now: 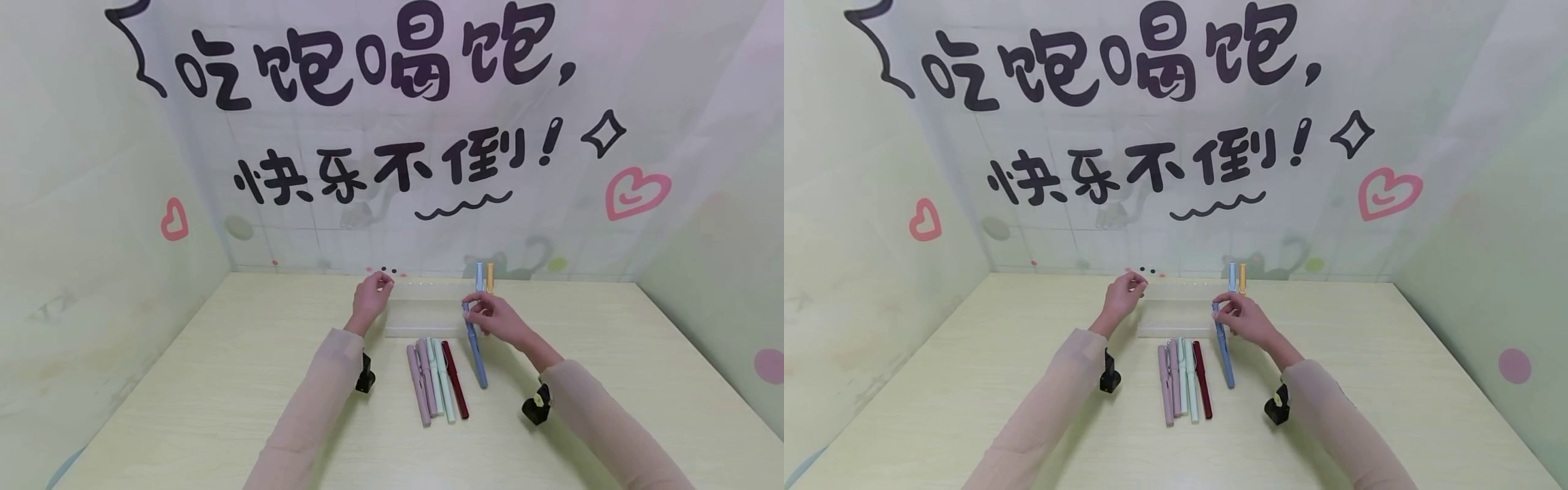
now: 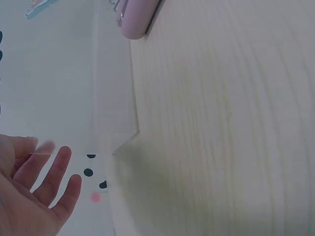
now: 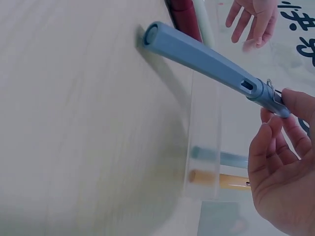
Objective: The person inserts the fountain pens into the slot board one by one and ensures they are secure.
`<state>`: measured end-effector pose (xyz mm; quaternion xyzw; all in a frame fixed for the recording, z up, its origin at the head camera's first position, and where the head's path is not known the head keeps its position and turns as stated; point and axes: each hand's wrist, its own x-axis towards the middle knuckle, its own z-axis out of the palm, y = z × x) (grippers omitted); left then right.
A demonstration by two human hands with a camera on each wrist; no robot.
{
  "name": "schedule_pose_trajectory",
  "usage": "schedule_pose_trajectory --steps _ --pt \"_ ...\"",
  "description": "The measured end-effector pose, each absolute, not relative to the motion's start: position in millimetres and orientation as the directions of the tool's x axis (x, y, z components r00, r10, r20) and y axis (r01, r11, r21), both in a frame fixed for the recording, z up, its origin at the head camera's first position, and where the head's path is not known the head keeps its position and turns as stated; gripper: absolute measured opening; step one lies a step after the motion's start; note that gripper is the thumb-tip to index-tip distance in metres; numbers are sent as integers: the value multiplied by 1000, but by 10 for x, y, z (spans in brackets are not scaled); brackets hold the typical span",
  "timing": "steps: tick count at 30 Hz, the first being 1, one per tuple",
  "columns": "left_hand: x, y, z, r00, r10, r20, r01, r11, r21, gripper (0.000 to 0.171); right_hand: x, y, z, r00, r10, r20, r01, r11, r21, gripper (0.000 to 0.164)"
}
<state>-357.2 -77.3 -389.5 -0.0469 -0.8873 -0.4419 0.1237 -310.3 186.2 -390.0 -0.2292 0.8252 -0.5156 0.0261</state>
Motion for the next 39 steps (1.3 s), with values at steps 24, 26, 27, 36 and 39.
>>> schedule_pose_trajectory --steps 24,26,27,36,39 --pt "-3577 -768 -3898 -965 -23 259 193 605 772 14 -3302 1920 -3607 -934 -213 287 -343 311 -886 34" --pt "-3575 -769 -3897 -965 -22 262 195 607 770 14 -3305 1926 -3568 -935 -200 292 -343 309 -887 35" --pt "-3574 -771 -3897 -965 -22 262 196 607 770 14 -3297 1924 -3536 -936 -193 294 -342 305 -889 35" --pt "-3575 -775 -3891 -965 -27 261 190 614 766 13 -3167 1851 -3309 -936 -116 333 -353 296 -887 33" --pt "-3563 -774 -3881 -963 -26 267 196 612 766 13 -3229 1863 -3352 -931 -74 358 -363 309 -879 34"
